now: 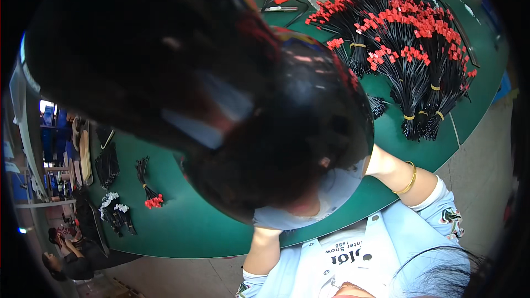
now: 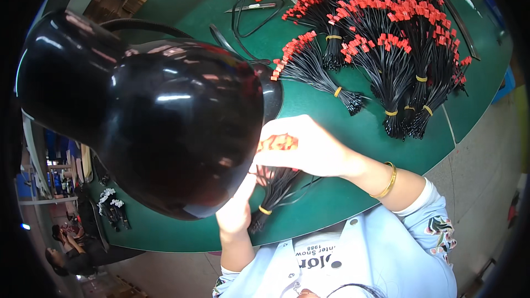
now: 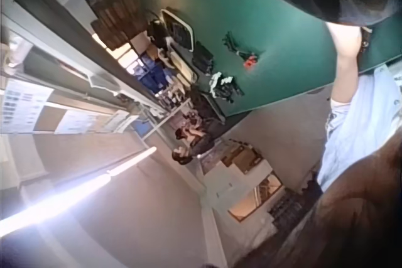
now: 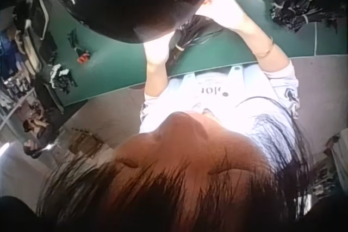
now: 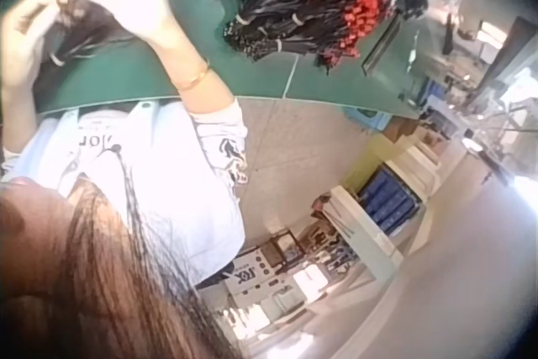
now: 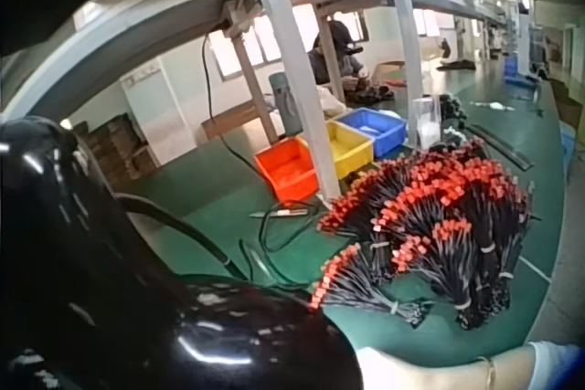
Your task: The person takes bundles of wires, attaches red components to the ends under a desk lamp, and places the completed bundles on the table.
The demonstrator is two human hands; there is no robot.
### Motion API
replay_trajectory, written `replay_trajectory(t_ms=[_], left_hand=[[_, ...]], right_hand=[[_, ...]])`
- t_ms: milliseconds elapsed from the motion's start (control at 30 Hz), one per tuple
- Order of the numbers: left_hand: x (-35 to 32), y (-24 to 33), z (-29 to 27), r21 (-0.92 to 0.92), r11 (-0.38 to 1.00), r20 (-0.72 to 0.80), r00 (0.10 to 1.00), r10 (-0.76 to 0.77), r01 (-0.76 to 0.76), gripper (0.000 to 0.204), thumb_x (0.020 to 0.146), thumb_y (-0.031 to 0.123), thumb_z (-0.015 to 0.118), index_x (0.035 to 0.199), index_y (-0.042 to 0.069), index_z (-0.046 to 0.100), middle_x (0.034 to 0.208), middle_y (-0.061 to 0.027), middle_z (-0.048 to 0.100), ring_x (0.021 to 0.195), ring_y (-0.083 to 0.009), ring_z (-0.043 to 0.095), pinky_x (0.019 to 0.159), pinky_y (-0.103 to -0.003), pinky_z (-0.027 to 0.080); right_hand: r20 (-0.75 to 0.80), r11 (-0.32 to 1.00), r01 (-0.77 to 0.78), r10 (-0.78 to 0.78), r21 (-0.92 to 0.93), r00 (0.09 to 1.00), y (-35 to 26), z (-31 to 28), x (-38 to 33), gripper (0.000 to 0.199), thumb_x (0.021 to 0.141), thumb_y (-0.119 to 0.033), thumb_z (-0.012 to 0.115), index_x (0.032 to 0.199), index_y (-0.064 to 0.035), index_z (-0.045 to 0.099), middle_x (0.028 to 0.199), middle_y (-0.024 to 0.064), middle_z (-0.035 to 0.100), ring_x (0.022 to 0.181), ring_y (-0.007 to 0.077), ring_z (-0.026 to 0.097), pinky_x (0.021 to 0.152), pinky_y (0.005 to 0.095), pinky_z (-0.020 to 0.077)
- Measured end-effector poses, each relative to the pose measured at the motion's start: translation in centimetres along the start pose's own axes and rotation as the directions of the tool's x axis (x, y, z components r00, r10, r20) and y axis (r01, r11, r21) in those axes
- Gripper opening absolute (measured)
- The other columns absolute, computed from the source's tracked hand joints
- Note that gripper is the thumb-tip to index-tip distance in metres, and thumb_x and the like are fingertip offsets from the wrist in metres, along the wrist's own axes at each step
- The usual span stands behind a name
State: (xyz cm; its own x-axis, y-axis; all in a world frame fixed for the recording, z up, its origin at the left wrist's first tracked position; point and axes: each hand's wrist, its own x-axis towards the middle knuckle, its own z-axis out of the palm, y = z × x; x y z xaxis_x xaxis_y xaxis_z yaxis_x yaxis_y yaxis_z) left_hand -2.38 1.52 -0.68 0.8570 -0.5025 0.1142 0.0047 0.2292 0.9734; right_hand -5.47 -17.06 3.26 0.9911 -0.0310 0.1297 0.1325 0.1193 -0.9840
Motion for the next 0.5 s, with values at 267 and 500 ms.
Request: replay_trajectory(t_ms=[267,500], left_hand=[[0.9,2.0,-1.8,-0.750,0.657,0.040,0.996,-0.079,0.082,0.047,0.081,0.025,0.039,0.114,-0.007,0.035,0.111,-0.0191,0.044,0.104,-0.0284,0.043,0.092,-0.039,0.031],[-0.2,1.2,-1.1,-0.539,0.840,0.044,0.998,-0.036,0.055,0.042,0.080,0.016,0.049,0.113,-0.008,0.038,0.096,-0.0105,0.052,0.084,-0.0189,0.053,0.071,-0.024,0.043]], right_hand=[[-0.241,0.875,0.060,0.066,0.481,0.968,5.0,-4.1,-0.4,0.034,0.078,-0.013,0.054,0.109,-0.0001,0.047,0.108,0.0102,0.049,0.094,0.0133,0.050,0.081,0.0263,0.0409],[0.149,0.870,-0.252,0.208,0.424,0.967,3.6,-0.3,0.3,0.025,0.080,-0.015,0.052,0.099,0.0006,0.050,0.089,0.0109,0.053,0.077,0.0149,0.053,0.067,0.0255,0.0437]])
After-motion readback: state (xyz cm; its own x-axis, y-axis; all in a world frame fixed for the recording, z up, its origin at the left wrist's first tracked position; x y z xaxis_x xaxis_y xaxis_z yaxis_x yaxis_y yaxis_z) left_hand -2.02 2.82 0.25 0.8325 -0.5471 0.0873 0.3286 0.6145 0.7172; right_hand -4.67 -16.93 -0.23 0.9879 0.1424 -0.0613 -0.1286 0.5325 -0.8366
